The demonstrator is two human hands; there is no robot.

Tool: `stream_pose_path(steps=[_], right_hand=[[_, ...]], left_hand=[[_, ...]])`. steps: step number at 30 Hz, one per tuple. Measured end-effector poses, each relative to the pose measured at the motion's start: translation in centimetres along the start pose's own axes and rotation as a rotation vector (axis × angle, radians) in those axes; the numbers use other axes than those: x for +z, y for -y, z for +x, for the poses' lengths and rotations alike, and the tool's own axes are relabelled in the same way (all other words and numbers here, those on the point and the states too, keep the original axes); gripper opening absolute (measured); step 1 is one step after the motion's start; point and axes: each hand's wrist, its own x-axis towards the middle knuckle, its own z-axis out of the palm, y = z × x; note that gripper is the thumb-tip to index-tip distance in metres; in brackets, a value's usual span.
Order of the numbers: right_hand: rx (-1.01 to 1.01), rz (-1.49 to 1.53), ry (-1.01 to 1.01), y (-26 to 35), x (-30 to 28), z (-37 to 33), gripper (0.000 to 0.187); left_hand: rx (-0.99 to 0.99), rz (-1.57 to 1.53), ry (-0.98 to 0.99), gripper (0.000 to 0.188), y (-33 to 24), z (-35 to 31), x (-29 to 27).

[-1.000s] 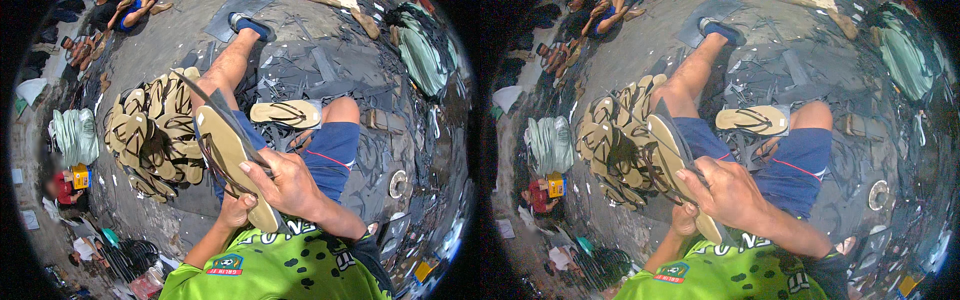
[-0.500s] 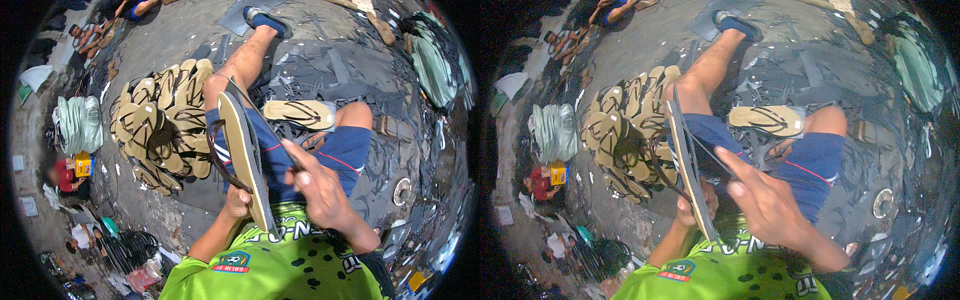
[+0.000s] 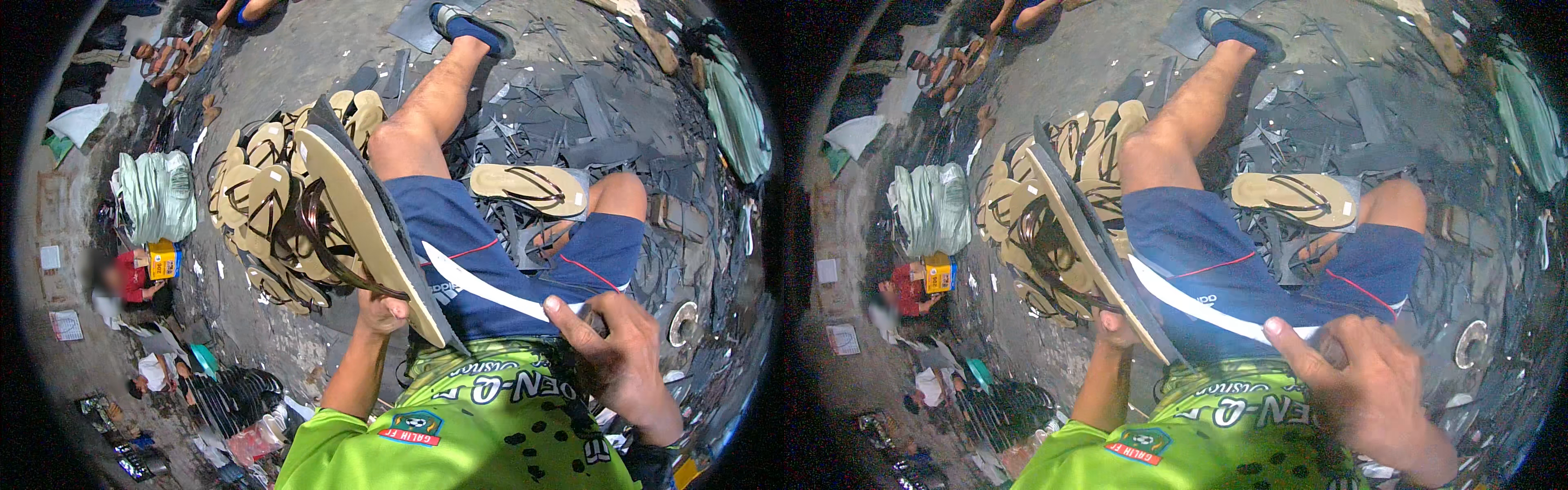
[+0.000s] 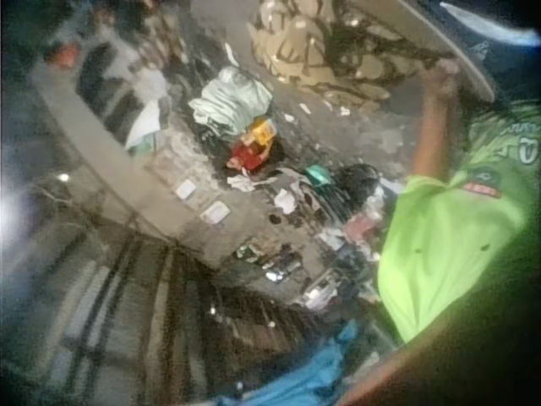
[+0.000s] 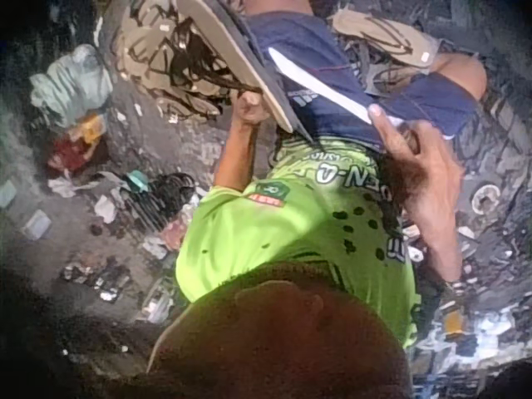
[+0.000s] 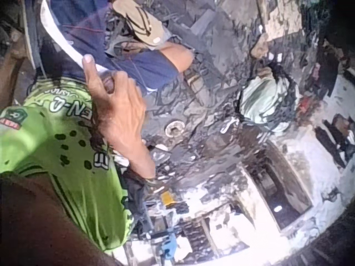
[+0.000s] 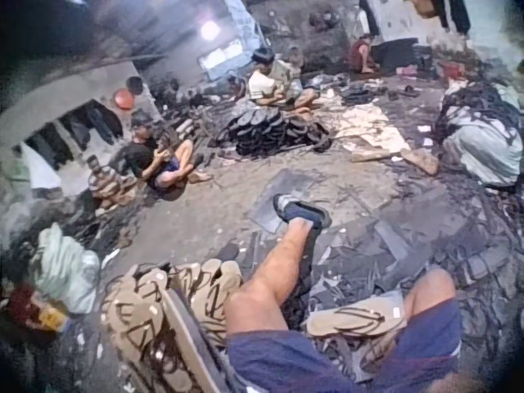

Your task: The person sits on the ground and uses a knife to trim the edges of flip-flop soles. They repeatedly pick up a flip-flop, cut along its perimeter, and place it aside. The process continues with multiple flip-flops in a repetitive manner.

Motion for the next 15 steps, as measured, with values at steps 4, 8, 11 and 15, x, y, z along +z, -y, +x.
stream_pose_path(steps=[4, 8, 11, 15], right_hand=[[-0.139, -0.273, -0.052, -0.8, -1.4, 0.7, 0.059], [-0.23, -0.417, -0.06, -1.0, -2.7, 0.9, 0.059], [-0.223, -0.468, -0.031, -0.8, -4.0, 1.3, 0.063], [-0.171, -0.475, 0.073, -0.6, -5.6, 2.8, 0.057]], left_hand=[[0.062, 0.195, 0.027, 0.079, -0.8, 0.6, 0.4], [0.059, 0.388, 0.016, 0.079, -0.7, 0.4, -1.0], [0.014, 0.405, 0.041, 0.076, -1.2, 0.7, -0.3], [-0.089, 0.422, 0.059, 0.076, -2.0, 0.2, 0.5]])
